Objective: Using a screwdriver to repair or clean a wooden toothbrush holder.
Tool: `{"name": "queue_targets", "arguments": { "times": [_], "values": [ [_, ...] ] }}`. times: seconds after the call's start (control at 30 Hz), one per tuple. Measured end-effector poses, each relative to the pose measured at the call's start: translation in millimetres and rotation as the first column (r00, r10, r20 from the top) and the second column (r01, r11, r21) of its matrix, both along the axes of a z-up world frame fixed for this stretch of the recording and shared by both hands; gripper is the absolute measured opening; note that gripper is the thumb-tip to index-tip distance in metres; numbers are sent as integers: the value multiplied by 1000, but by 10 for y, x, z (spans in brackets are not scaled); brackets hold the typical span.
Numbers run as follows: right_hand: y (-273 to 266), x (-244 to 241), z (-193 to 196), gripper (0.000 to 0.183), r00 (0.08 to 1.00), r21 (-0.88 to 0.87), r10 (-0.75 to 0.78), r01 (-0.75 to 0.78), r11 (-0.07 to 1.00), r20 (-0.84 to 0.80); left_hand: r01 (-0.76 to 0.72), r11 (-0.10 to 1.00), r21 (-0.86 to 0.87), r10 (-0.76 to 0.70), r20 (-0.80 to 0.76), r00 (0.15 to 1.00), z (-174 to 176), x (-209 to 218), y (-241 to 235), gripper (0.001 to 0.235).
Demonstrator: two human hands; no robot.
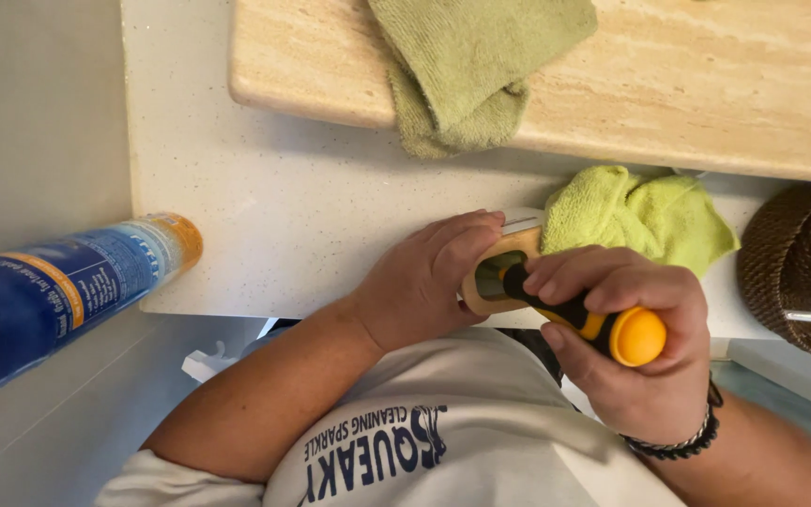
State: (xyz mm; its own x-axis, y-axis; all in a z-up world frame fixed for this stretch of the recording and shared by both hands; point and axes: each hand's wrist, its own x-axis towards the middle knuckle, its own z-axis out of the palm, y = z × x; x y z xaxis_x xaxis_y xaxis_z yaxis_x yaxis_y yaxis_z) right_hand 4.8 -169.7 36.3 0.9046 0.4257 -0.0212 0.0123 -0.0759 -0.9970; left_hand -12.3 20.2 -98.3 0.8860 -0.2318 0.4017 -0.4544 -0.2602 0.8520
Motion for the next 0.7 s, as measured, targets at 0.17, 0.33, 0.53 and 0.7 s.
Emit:
{"name": "queue_targets", "arguments": {
  "times": [0.17,0.33,0.53,0.7],
  "values": [
    [-4,-52,-140,50,998,6,-7,7,1000,68,-17,1000,-12,18,34,999,-11,3,-9,80],
    [12,-54,-217,46,1000,70,-9,7,998,27,-4,999,-46,4,14,1000,-25,-1,5,82],
    [64,134,-138,47,985,-21,150,-149,989,79,-6,997,-71,8,26,1000,-73,-19,-19,84],
    [84,250,-99,44,988,-94,155,-155,984,2,2,1000,-17,-2,0,1000,-29,-7,5,86]
  ]
}}
